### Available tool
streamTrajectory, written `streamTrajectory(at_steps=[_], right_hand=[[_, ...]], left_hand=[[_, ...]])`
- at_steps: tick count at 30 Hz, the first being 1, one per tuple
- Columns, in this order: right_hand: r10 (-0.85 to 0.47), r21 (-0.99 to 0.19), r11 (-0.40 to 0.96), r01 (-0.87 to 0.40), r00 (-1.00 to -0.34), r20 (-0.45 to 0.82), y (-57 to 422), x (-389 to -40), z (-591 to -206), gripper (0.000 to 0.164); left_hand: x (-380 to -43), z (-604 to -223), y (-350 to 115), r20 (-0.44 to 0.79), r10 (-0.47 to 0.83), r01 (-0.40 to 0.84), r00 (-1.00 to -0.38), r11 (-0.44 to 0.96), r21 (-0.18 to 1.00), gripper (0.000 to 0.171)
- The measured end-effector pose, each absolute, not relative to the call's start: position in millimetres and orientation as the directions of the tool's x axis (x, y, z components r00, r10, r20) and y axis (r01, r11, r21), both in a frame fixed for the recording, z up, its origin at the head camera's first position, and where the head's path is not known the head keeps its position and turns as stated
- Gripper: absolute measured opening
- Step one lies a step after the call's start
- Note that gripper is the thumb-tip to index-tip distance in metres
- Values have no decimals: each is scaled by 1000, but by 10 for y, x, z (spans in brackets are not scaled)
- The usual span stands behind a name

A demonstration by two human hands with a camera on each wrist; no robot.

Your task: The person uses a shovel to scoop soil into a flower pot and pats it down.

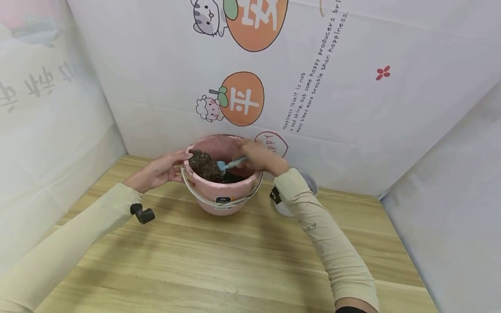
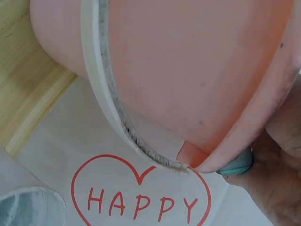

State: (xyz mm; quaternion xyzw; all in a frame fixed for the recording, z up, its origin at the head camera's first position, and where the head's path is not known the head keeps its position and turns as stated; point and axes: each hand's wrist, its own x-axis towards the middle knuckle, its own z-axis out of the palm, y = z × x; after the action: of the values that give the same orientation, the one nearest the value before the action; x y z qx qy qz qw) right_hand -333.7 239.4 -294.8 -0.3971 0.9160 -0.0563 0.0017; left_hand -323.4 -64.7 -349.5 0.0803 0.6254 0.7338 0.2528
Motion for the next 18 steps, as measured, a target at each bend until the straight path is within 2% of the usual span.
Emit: streamTrajectory(at_steps=[5, 10, 14, 18], right_hand=[[-718, -125, 684, -718, -694, 60, 2311, -3345, -2968, 6], [-695, -96, 709, -698, -716, 71, 2277, -3344, -2994, 16], [-680, -84, 724, -685, -729, 81, 2306, -3326, -2997, 3], [-667, -100, 733, -673, -740, 87, 2361, -3289, -2962, 18]], left_hand=[[-3250, -3498, -670, -203, 463, -273, -863, -89, 958, 57], [-3251, -3503, -660, -190, 477, -262, -858, -87, 961, 58], [-3239, -3507, -650, -188, 482, -256, -856, -79, 963, 57], [-3236, -3510, -656, -182, 486, -251, -855, -79, 965, 57]])
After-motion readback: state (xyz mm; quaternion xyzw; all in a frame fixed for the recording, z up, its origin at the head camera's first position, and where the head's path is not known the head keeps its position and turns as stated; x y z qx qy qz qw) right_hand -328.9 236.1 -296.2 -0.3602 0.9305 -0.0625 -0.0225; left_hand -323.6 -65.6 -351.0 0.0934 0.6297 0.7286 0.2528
